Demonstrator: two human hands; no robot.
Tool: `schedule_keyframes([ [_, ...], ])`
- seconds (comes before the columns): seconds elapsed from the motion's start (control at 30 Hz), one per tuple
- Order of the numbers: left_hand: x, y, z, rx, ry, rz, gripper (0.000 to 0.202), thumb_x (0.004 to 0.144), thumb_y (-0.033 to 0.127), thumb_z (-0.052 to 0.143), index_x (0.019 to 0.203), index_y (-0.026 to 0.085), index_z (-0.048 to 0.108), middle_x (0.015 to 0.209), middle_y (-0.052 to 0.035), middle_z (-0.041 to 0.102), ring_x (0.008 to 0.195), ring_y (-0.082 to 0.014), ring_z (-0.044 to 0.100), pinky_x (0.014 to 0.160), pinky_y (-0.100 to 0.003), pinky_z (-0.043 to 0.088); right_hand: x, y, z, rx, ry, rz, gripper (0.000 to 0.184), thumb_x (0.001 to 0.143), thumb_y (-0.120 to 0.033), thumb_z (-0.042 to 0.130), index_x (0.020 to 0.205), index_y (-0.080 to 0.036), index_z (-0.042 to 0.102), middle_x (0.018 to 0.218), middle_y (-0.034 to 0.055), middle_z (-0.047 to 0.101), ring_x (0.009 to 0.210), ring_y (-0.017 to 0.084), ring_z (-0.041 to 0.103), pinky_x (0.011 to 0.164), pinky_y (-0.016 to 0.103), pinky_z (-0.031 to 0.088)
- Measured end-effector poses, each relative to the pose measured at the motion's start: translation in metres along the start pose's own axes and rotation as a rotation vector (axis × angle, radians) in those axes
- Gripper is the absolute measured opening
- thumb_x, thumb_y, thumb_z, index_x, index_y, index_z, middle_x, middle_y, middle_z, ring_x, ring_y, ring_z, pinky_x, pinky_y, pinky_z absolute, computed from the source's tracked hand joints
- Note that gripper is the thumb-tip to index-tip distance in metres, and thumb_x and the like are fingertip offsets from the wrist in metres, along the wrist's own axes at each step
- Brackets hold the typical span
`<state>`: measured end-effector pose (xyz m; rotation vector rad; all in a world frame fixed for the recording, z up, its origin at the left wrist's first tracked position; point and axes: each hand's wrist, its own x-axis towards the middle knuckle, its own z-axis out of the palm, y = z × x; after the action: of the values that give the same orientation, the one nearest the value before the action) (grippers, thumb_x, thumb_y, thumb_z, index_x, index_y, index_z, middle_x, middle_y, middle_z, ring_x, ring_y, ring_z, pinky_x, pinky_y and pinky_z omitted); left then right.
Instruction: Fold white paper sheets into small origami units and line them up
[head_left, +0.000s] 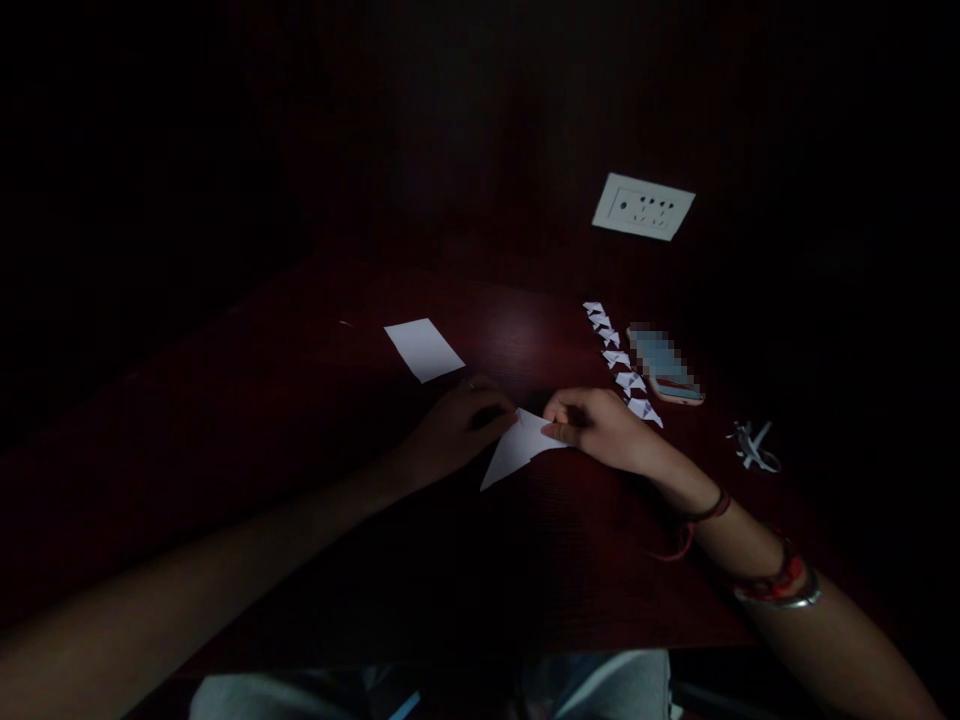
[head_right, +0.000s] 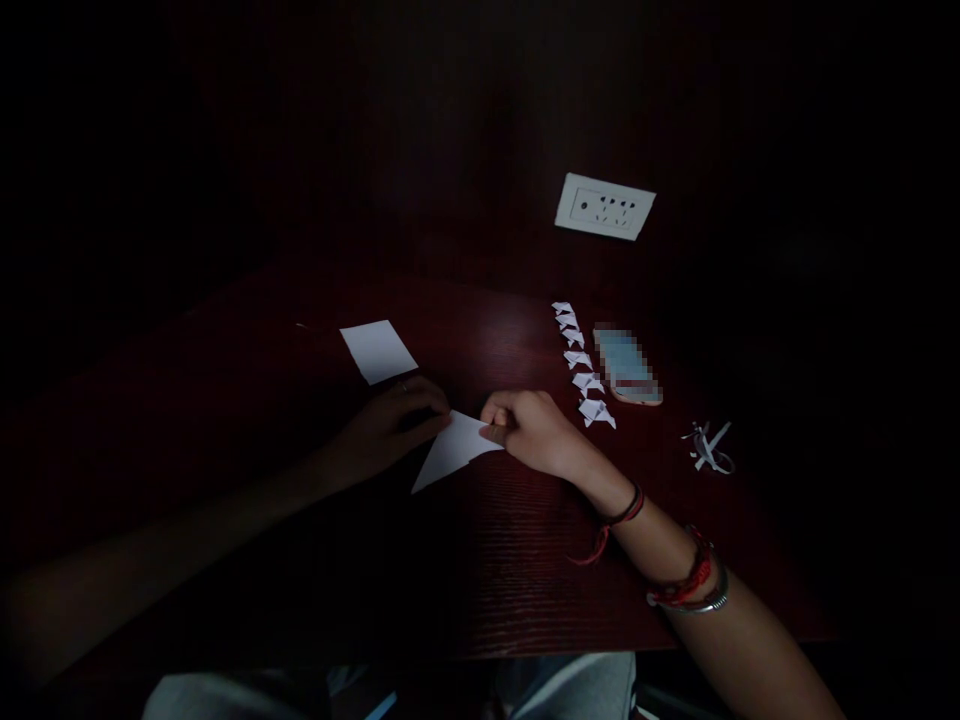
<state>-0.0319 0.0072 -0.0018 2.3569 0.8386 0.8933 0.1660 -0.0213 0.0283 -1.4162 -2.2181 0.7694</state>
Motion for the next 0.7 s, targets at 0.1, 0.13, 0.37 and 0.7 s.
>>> schedule_keyframes([
  [0.1,0.000,0.009,0.001,-0.019,0.043,0.002,0.009,0.082,0.021,0.046,0.081,0.018,0.055,0.086,0.0006,0.049,0.084,-0.0111,0.048,0.076,-0.025,0.039,-0.005,-0.001,0.002,-0.004,0.012,-0.019,0.004,0.072,-0.019,0.053,0.069,-0.016,0.054,0.061,-0.0033,0.048,0.054,0.006,0.041,0.051,0.020,0.031],
  [0.13,0.000,0.011,0.001,-0.012,0.052,0.006,0.008,0.082,0.020,0.047,0.080,0.018,0.055,0.087,0.0005,0.049,0.085,-0.0111,0.048,0.077,-0.025,0.039,-0.006,-0.001,0.003,-0.005,0.007,-0.025,0.004,0.072,-0.020,0.053,0.069,-0.016,0.054,0.061,-0.0034,0.049,0.054,0.006,0.041,0.050,0.020,0.031],
  [0.37,-0.001,0.024,0.008,0.122,0.141,0.035,0.006,0.080,0.015,0.046,0.077,0.017,0.052,0.099,-0.0025,0.044,0.095,-0.0136,0.044,0.083,-0.028,0.036,-0.007,-0.013,0.008,-0.011,0.147,-0.162,0.008,0.075,-0.020,0.048,0.071,-0.016,0.054,0.066,-0.0014,0.049,0.061,0.008,0.044,0.057,0.021,0.034],
  [0.7,-0.001,0.021,-0.003,0.168,0.218,-0.017,0.009,0.081,0.015,0.045,0.075,0.016,0.052,0.099,-0.0027,0.042,0.097,-0.0140,0.043,0.086,-0.029,0.036,-0.008,0.005,-0.005,0.066,0.008,-0.081,0.010,0.068,-0.013,0.044,0.059,-0.017,0.044,0.058,-0.0046,0.040,0.055,0.007,0.037,0.052,0.021,0.029],
])
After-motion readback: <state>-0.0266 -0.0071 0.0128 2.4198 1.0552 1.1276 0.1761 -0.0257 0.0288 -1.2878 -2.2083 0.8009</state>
